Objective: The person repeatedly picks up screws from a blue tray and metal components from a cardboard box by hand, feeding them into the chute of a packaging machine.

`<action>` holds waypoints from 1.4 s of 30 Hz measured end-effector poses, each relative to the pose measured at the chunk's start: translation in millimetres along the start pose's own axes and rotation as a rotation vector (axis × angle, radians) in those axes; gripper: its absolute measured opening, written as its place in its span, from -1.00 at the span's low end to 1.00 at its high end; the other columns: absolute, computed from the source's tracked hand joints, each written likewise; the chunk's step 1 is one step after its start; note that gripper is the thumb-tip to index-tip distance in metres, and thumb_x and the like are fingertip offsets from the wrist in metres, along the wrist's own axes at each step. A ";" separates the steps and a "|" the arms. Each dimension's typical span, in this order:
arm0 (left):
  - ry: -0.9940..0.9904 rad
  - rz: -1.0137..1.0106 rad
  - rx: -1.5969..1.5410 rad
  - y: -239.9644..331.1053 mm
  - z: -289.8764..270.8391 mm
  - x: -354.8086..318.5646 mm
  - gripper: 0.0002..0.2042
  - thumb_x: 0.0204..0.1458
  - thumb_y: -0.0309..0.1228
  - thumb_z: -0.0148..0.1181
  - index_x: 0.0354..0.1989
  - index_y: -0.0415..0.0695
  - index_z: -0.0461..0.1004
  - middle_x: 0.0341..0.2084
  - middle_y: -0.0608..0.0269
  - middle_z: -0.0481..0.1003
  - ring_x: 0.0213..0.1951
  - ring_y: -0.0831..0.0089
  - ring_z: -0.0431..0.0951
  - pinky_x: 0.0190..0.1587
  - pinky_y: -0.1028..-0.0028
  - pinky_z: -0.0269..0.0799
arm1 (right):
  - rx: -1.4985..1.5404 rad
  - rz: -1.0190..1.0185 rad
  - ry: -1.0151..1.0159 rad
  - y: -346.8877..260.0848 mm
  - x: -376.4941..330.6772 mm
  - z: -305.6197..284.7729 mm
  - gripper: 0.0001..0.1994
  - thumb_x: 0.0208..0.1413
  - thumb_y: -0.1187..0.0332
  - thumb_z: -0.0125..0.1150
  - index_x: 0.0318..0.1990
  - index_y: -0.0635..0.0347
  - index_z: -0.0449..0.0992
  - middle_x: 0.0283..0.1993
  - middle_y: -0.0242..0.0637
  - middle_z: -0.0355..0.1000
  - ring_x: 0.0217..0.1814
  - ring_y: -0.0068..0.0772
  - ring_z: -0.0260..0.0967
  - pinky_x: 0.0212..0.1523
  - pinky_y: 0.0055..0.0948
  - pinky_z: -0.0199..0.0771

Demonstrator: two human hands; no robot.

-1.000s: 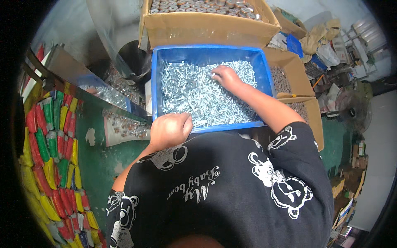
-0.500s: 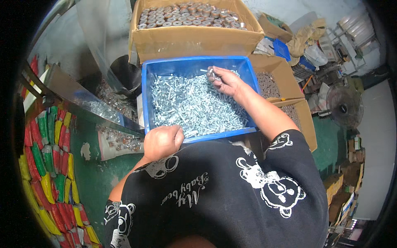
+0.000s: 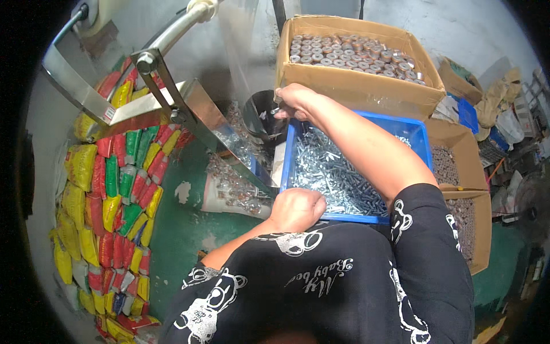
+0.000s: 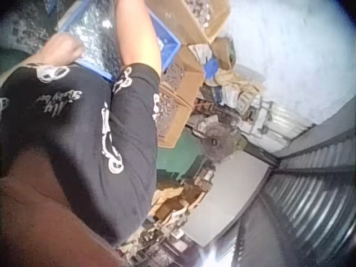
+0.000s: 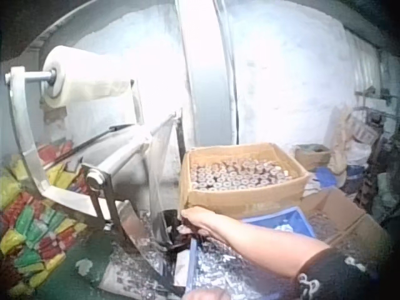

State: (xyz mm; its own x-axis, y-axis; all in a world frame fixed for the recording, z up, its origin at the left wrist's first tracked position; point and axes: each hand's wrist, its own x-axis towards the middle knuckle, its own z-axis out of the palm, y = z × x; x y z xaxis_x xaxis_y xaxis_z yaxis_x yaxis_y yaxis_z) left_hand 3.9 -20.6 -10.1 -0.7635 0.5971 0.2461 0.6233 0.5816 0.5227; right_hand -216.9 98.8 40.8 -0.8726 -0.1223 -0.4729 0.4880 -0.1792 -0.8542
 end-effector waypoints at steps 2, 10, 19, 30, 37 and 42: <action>-0.008 -0.028 0.008 0.3 -1.6 0.7 -0.75 0.05 -0.29 0.12 -0.59 -0.16 0.51 -0.58 -0.01 0.53 -0.42 -0.02 0.57 -0.29 0.04 0.47 | -0.091 -0.202 0.003 7.0 -14.7 -11.0 -0.72 0.36 0.30 -0.05 -0.08 0.42 0.40 -0.19 -0.13 0.38 -0.25 -0.22 0.54 -0.28 -0.46 0.72; 0.017 -0.115 0.124 3.1 4.5 5.8 -0.81 0.03 -0.32 0.15 -0.45 -0.18 0.58 -0.51 -0.06 0.55 -0.38 -0.04 0.58 -0.29 0.07 0.46 | -0.204 -0.336 0.168 78.5 -192.7 -223.5 -0.67 0.39 0.33 -0.08 0.13 0.41 0.42 -0.12 -0.08 0.49 -0.18 -0.31 0.55 -0.14 -0.40 0.63; 0.011 -0.164 0.185 8.6 13.7 10.3 -0.79 0.17 -0.35 0.10 -0.24 -0.20 0.62 -0.50 -0.06 0.56 -0.46 0.02 0.57 -0.38 0.24 0.44 | -0.182 -0.033 1.092 280.4 -361.4 -443.3 -0.72 0.30 0.32 0.01 -0.01 0.29 0.55 -0.29 -0.09 0.55 -0.18 -0.26 0.56 -0.16 -0.34 0.59; 0.042 -0.186 0.223 9.8 17.4 5.3 -0.80 0.18 -0.38 0.08 -0.24 -0.18 0.62 -0.51 -0.05 0.55 -0.48 0.04 0.57 -0.38 0.26 0.44 | -1.409 0.166 0.939 359.5 -320.1 -452.4 -0.78 0.12 0.47 0.06 -0.07 0.18 0.45 -0.08 -0.10 0.37 0.04 -0.02 0.42 0.01 -0.11 0.50; -0.016 -0.198 0.235 0.7 15.0 4.1 -0.81 0.16 -0.41 0.12 -0.25 -0.24 0.62 -0.50 -0.10 0.56 -0.44 0.00 0.58 -0.34 0.23 0.46 | -1.416 0.112 0.835 353.2 -323.6 -466.0 -0.75 0.06 0.40 0.16 -0.10 0.20 0.38 -0.11 -0.01 0.38 0.05 0.02 0.40 -0.05 -0.10 0.52; -0.014 -0.216 0.232 8.1 13.0 9.2 -0.84 0.14 -0.46 0.11 -0.29 -0.25 0.61 -0.50 -0.08 0.56 -0.42 0.00 0.59 -0.31 0.20 0.47 | -0.331 0.033 0.680 291.3 -347.0 -500.5 -0.72 0.06 0.26 0.28 -0.12 0.12 0.43 -0.36 -0.44 0.30 -0.37 -0.53 0.36 -0.41 -0.45 0.37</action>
State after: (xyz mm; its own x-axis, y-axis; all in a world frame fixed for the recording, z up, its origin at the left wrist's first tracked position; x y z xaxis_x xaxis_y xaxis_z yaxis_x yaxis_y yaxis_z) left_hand 4.2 -3.2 -14.2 -0.8808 0.4530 0.1378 0.4705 0.8052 0.3608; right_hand 218.1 577.7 -152.1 -0.7302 0.5256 -0.4366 0.5760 0.1299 -0.8070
